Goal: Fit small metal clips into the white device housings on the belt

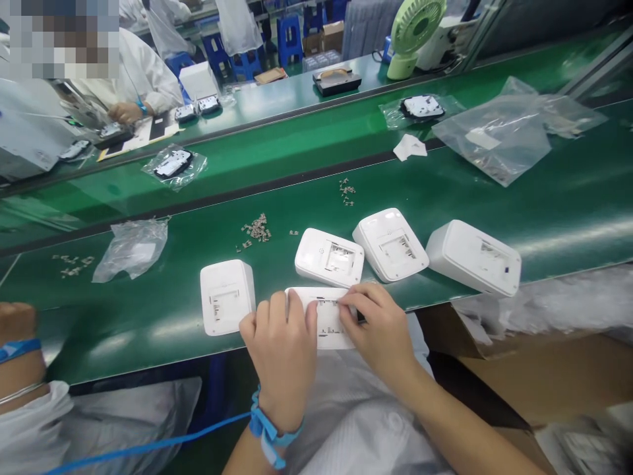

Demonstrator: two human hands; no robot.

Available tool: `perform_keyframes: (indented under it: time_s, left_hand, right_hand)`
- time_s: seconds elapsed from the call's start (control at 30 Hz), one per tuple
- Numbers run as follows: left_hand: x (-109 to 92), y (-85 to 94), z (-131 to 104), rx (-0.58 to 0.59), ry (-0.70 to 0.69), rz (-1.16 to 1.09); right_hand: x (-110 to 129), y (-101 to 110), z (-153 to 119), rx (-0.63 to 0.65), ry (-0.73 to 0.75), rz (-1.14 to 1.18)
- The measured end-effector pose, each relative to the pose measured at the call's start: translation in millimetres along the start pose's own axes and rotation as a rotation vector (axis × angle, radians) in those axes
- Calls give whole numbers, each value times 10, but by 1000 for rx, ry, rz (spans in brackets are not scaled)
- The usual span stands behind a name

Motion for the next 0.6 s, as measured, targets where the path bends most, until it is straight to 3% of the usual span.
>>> perform_keyframes:
  time_s: [0.3,0.6]
  left_hand:
    - [-47,9,-11,36,-8,-5]
    - [-62,25,-11,26,-1,-9]
  right_hand:
    - [156,4,-143,-146,193,-221]
    - [139,49,-158,-169,211,-142]
Point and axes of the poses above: each hand's wrist, its own z-axis towards the middle knuckle, its own y-axis out of the back of the hand, x = y × z, the point moved 6 cm from there along z, towards the middle knuckle, and after that the axes turned 3 degrees about z, right-handed, at the moved point
